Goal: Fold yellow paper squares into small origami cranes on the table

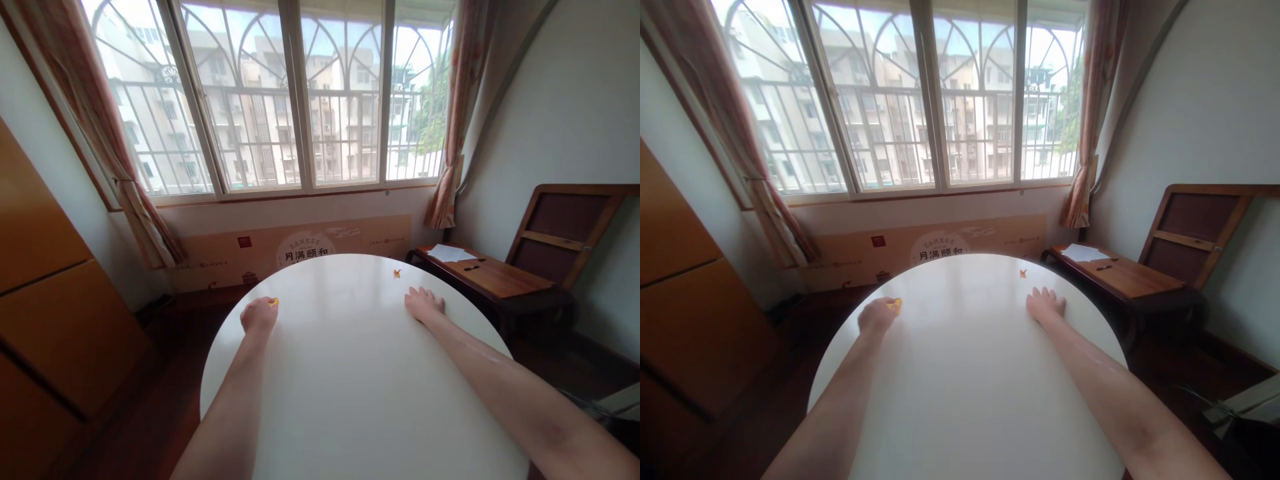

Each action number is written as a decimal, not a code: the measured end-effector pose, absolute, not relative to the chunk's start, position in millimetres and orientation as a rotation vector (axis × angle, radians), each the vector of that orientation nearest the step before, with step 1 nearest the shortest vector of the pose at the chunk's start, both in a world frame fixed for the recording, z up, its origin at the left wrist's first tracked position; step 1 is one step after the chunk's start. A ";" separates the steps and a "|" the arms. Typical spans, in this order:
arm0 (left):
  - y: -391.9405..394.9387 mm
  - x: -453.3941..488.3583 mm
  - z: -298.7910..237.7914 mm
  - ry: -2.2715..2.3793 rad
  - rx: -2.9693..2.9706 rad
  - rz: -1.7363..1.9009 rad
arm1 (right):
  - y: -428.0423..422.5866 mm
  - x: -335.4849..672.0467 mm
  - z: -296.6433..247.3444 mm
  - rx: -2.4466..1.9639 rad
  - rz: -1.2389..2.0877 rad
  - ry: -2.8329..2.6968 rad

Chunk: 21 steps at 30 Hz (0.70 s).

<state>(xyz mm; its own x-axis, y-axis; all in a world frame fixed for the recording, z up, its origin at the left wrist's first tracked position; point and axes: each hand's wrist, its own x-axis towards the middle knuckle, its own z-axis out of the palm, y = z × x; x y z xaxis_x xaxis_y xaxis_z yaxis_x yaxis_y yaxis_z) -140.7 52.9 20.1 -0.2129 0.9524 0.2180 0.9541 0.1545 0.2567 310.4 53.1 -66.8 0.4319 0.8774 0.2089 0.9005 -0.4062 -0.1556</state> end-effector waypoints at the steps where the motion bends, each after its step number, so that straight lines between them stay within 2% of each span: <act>1: 55.5 -146.9 18.0 -2.441 -1.931 -0.521 | 52.3 309.4 -66.3 -2.445 -0.140 -1.544; 12: 71.0 -155.7 -3.4 -2.605 -1.820 -0.518 | 47.4 307.5 -65.4 -2.429 -0.145 -1.561; 21: 73.3 -166.0 -8.6 -2.628 -1.737 -0.750 | 45.7 306.4 -61.8 -2.429 -0.140 -1.562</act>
